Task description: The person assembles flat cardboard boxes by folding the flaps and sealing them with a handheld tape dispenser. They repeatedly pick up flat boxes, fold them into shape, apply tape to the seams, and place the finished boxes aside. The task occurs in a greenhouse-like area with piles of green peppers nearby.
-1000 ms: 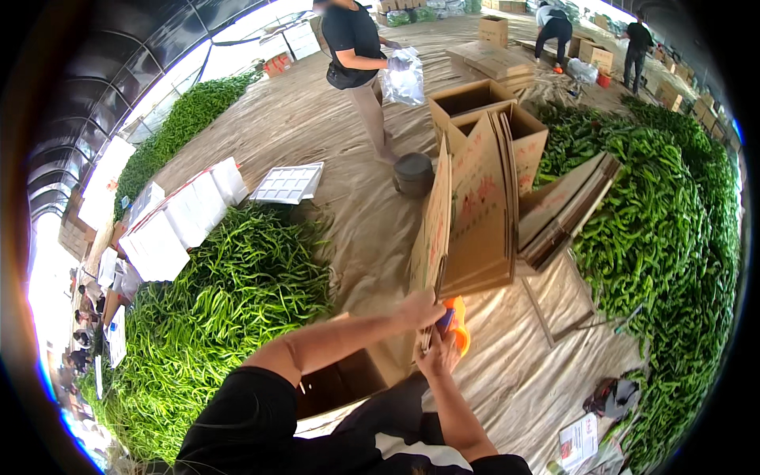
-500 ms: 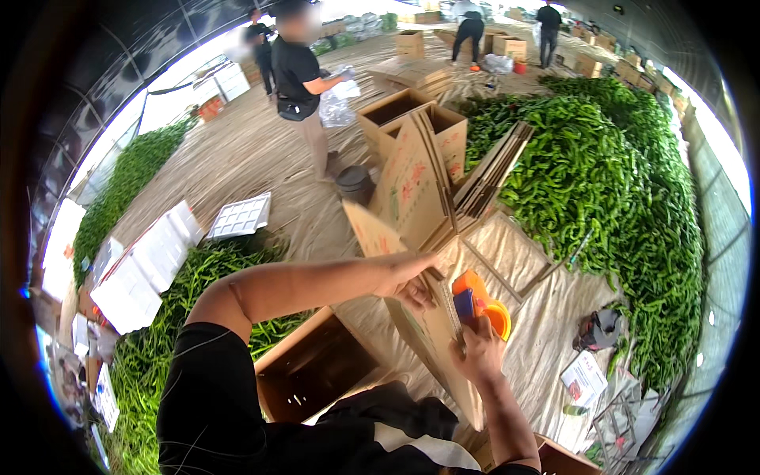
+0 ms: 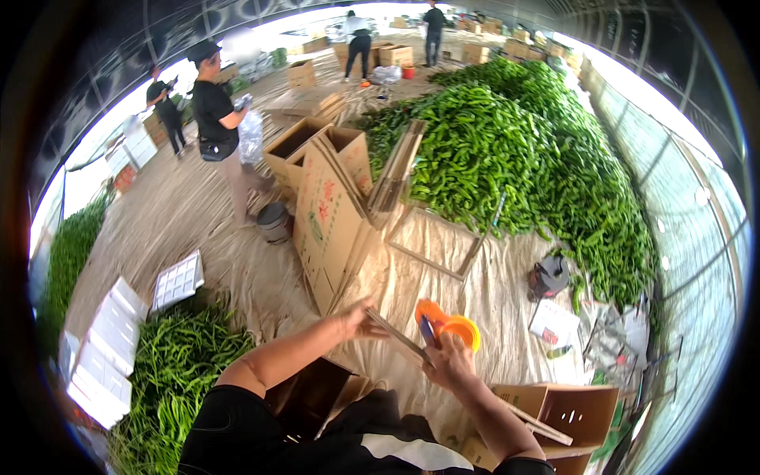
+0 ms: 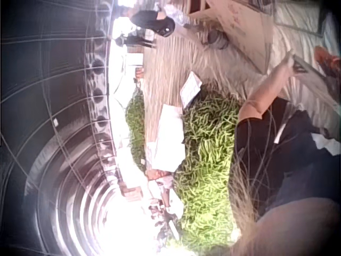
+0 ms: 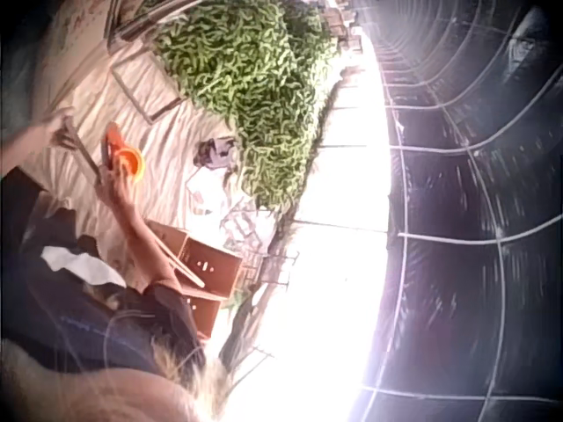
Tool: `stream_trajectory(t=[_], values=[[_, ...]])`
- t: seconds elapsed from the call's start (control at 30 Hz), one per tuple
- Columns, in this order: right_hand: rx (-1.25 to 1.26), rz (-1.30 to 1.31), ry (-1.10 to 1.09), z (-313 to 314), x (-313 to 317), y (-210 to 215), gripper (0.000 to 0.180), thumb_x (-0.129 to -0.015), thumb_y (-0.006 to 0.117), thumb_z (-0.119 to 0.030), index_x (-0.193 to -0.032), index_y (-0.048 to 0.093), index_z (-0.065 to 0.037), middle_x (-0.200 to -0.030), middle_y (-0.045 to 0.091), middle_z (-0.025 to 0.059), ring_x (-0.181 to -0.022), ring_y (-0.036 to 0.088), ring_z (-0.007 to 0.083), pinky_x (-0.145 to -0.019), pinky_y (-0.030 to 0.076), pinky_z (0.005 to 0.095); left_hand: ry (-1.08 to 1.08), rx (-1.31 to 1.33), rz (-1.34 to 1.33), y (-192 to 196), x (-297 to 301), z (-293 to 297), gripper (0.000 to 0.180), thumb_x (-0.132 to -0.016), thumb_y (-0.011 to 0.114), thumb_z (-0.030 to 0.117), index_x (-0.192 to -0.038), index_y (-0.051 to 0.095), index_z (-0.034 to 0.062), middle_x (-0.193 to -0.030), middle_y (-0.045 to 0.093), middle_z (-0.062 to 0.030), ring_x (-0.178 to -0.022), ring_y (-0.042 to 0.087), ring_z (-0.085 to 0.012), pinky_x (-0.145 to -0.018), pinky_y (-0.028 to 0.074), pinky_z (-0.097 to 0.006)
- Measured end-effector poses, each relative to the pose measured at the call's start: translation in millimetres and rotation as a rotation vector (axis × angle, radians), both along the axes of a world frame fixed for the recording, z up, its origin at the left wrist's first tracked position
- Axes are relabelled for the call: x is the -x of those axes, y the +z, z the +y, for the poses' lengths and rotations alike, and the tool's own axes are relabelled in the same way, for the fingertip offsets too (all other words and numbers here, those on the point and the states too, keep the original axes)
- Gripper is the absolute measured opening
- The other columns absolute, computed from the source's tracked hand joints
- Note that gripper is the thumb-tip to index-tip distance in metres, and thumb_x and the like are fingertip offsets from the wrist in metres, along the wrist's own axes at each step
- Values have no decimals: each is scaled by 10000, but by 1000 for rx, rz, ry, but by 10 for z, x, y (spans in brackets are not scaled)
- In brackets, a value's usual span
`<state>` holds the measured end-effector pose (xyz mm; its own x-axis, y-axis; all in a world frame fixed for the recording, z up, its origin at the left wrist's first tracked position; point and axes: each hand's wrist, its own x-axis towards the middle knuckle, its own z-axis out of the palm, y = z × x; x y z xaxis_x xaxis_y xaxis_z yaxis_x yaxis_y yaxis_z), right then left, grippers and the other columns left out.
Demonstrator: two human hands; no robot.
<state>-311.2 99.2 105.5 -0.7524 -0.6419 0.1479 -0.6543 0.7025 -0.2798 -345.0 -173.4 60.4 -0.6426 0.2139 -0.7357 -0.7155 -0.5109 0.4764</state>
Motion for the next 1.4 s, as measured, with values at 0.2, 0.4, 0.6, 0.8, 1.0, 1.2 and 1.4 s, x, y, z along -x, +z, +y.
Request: stream_trajectory(t=[0.2,0.4,0.6,0.8,1.0,1.2,1.4], values=[[113,27,-152,183,97,205,256,-739,669,-257,-956,660,-121,-1004,505,149,-994,548,332,-765,464,468,-5,26,270,603,263,443,600,-897,442,484,-1176,349,-39,-1124,473,-270,-998,587,-415,-838,548,-586],[193,-19,-281,537,-88,-109,280,-698,697,-276,-945,684,-145,-1003,514,139,-934,573,329,-747,479,468,-137,218,383,629,346,959,570,-935,380,509,-1207,334,11,-1207,434,-263,-974,604,-396,-774,590,-547],[236,-90,-255,856,-56,-241,368,-659,742,-329,-997,703,-189,-1035,547,128,-932,593,308,-788,497,415,-114,149,272,452,247,1132,718,-875,469,563,-1267,316,-18,-1222,441,-305,-1099,540,-435,-834,551,-573],[306,-213,-205,1814,-371,-568,348,-597,787,-335,-911,734,-191,-900,588,123,-889,598,309,-760,500,404,124,156,317,274,-426,2241,430,-831,552,491,-1040,522,116,-1047,512,-51,-972,510,-190,-780,447,-418],[134,-128,-416,2136,-405,-547,219,-680,713,-348,-663,673,-133,-877,523,169,-828,583,339,-711,483,449,-80,334,368,414,-71,2836,730,-824,533,643,-1198,563,17,-1100,556,-92,-906,529,-172,-704,439,-301],[165,-75,-540,1981,332,-534,196,-739,669,-332,-737,704,-139,-969,531,189,-843,589,347,-722,483,462,-281,521,1057,-455,148,2904,1237,-795,751,405,-1453,-236,55,-1394,369,-184,-1251,421,-237,-1057,347,-393],[727,-386,-432,2112,767,-1058,349,-595,867,-276,-880,725,-132,-970,601,142,-879,617,285,-764,512,370,-158,541,938,-807,643,3265,1269,-759,756,472,-1450,-198,0,-1530,-46,-256,-1430,-15,-370,-1151,120,-460]])
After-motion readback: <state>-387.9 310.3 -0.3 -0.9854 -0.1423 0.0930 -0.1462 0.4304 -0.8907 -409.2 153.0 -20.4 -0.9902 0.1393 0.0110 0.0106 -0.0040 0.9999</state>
